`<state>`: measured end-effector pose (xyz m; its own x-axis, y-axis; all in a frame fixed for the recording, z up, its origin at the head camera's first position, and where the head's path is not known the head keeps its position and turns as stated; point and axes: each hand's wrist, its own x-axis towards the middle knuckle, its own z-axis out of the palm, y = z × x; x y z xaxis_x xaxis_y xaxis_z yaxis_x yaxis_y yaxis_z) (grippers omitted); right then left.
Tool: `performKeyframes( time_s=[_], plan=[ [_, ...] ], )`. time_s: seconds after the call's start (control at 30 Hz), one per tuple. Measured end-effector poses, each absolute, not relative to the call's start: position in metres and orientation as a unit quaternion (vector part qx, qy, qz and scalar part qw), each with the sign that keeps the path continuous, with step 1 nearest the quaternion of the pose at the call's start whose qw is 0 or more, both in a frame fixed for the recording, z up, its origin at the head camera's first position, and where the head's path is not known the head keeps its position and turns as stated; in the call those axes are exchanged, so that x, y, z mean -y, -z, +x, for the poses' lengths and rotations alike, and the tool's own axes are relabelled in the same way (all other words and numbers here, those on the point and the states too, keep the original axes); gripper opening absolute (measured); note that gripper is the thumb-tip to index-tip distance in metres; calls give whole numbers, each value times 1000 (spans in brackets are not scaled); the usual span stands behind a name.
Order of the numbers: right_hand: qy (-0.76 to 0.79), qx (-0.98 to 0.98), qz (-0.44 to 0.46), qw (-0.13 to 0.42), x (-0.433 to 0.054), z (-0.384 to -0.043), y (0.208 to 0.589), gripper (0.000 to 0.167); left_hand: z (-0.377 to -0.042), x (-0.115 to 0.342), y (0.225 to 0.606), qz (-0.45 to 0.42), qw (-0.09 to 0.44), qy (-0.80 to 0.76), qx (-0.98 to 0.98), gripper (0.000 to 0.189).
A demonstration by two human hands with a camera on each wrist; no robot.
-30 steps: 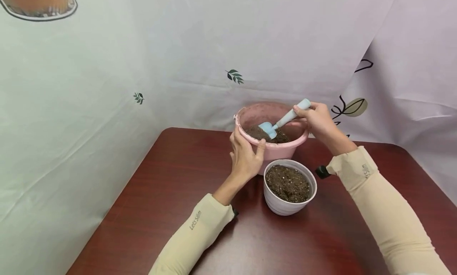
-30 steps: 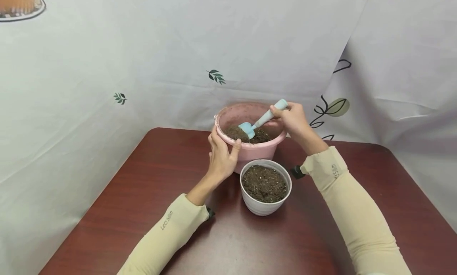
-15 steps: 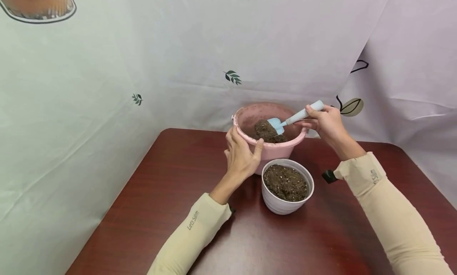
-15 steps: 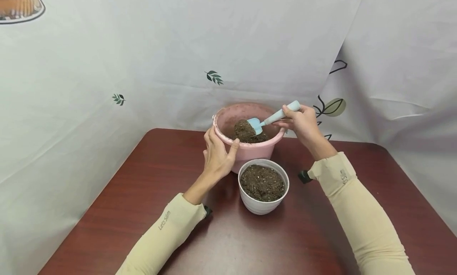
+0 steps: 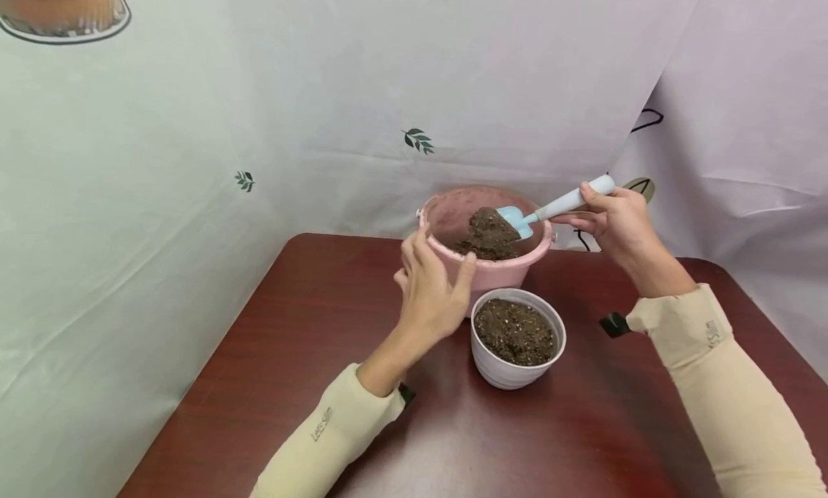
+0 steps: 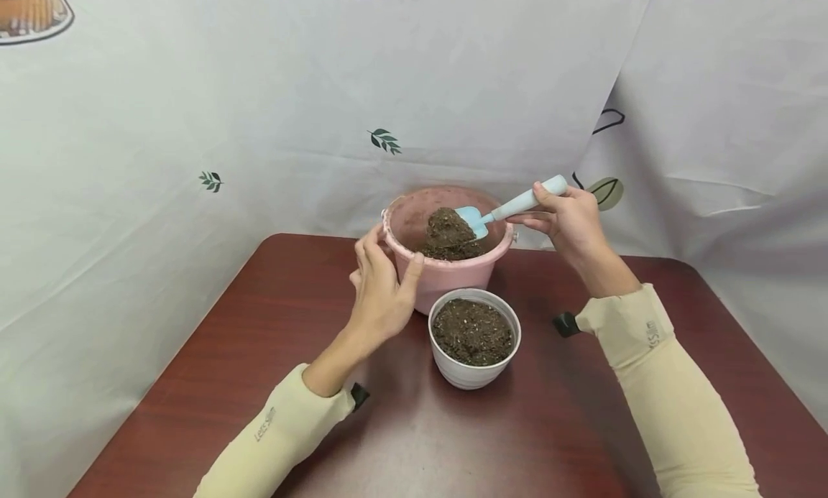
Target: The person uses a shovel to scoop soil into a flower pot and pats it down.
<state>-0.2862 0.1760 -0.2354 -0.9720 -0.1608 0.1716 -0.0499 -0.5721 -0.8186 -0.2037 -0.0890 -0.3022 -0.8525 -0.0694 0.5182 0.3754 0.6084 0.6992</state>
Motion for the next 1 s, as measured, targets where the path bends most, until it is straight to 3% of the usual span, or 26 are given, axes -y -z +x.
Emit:
performKeyframes(
  time_s=[0.3,0.63,0.83,1.0],
  plan=[
    [871,-459,-161,68,-203,-250,241,17,-173,96,320,-147,102,390,903,71],
    [837,-502,-190,104,-223,-225,264,26,-173,108,309,-153,38,370,915,72],
    [790,-579,-195,55,-211,-222,278,18,-180,105,322,-196,-45,388,899,78],
    [717,-663,-215,-6,-204,-219,284,15,-183,102,330,-215,-60,383,896,87]
  ],
)
